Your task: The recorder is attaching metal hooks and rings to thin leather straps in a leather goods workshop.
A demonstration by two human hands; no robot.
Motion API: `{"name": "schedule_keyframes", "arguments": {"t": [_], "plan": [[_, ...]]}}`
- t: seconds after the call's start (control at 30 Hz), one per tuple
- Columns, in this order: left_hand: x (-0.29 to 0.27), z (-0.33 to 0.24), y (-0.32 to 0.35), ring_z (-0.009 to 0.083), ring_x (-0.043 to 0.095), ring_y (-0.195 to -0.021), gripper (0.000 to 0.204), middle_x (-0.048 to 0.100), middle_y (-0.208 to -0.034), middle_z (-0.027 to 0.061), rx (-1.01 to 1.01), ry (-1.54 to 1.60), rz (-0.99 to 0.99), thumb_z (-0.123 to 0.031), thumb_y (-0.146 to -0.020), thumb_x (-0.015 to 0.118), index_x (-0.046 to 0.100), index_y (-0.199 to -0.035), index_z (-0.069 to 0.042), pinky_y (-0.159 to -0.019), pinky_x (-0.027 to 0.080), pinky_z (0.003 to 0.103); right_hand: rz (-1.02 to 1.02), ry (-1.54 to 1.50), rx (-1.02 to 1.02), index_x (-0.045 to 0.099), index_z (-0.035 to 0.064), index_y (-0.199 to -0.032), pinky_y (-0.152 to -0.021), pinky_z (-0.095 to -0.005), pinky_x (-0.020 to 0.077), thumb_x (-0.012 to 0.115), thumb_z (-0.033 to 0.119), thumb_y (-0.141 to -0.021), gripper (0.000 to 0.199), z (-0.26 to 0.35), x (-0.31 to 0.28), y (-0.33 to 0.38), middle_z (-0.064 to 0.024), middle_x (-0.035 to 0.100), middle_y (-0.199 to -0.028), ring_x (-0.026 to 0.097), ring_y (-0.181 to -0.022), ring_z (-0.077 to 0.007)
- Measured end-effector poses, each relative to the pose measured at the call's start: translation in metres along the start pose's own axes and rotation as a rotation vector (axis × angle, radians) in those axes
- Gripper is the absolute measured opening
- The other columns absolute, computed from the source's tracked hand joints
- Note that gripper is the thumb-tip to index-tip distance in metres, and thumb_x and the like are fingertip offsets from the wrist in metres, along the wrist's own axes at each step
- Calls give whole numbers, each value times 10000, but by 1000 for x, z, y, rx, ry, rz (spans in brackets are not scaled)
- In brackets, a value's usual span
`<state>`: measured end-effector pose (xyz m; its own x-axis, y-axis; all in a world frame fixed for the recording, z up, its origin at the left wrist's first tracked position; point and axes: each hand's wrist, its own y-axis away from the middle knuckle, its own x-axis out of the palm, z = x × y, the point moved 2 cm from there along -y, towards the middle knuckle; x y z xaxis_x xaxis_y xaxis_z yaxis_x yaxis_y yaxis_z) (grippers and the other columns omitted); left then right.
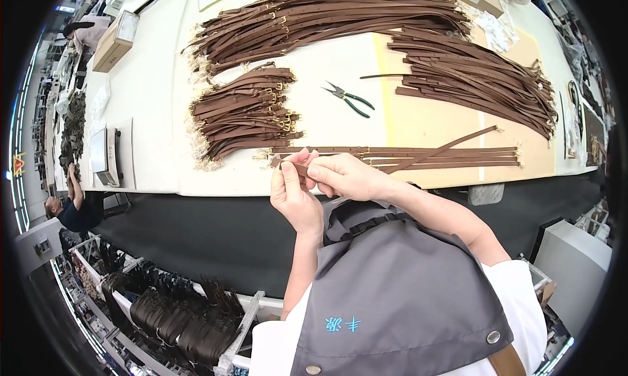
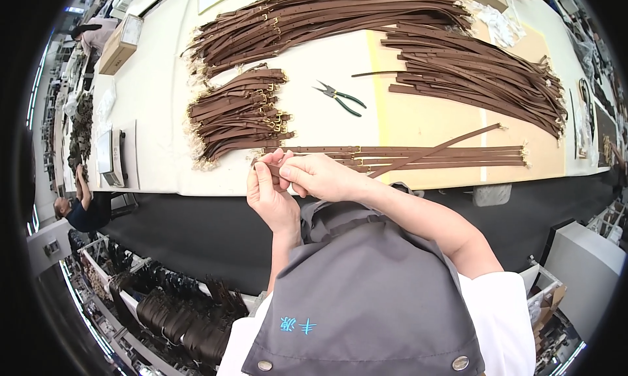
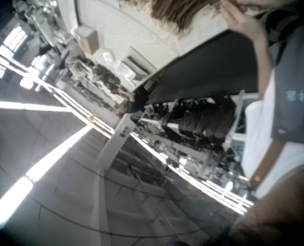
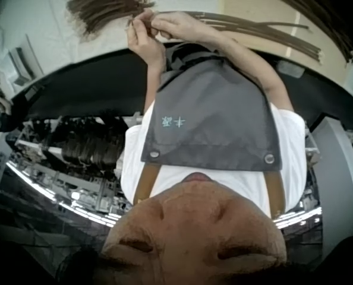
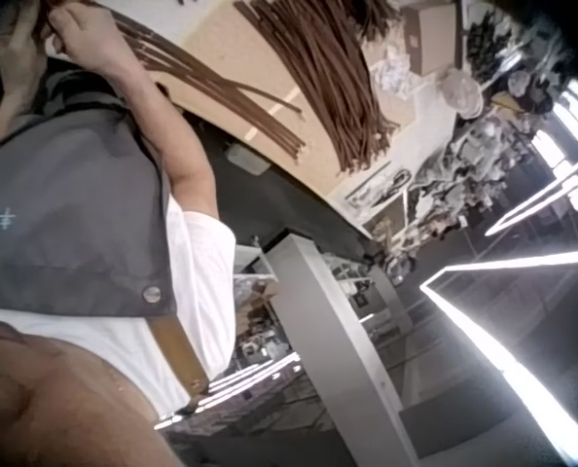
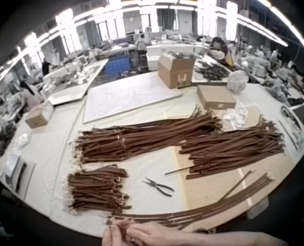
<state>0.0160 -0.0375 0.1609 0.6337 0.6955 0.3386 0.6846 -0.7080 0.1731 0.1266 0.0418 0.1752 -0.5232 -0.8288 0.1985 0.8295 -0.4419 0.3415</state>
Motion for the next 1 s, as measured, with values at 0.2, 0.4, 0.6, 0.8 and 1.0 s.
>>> {"name": "schedule_keyframes", "arguments": {"t": [0.2,0.4,0.6,0.8,1.0], "plan": [[6,4,2,233,738,-945,295,737,-1072,143,-75,40,-45,-201,-1122,463,655,-1111,23,-807,582,308,69,-39,111,652,31,-1016,-650,-304,484,432,322,-1110,377,-7,-8,5,-21,606,-698,568,-648,-113],[-16,15,-19,288,711,-1028,237,709,-1137,212,157,-2,-130,-103,-1103,471,596,-1223,59,-979,560,401,3,342,-20,592,34,-1176,-754,-419,518,503,409,-1081,397,-35,-33,26,-125,674,-811,662,-764,-285],[-91,10,-53,236,700,-998,346,662,-1276,209,254,53,-166,-49,-1068,538,470,-1406,-34,-923,593,356,-400,1106,82,672,102,-1053,-842,-485,524,652,125,-863,192,-217,-226,183,-128,738,-954,705,-948,-353],[-109,70,-56,264,680,-1075,341,638,-1274,172,70,-151,-82,39,-1012,589,504,-1340,-2,-975,598,379,-982,1734,667,664,107,-972,-971,-461,420,585,153,-937,98,-228,-384,435,-83,675,-1048,599,-1102,-283],[-72,162,-37,226,672,-1093,333,662,-1279,154,-69,-176,-67,34,-987,641,546,-1297,-41,-969,569,319,-1134,1513,1128,646,102,-1061,-913,-468,500,570,143,-947,143,-227,-426,486,-130,618,-1182,621,-1086,-334]]}}
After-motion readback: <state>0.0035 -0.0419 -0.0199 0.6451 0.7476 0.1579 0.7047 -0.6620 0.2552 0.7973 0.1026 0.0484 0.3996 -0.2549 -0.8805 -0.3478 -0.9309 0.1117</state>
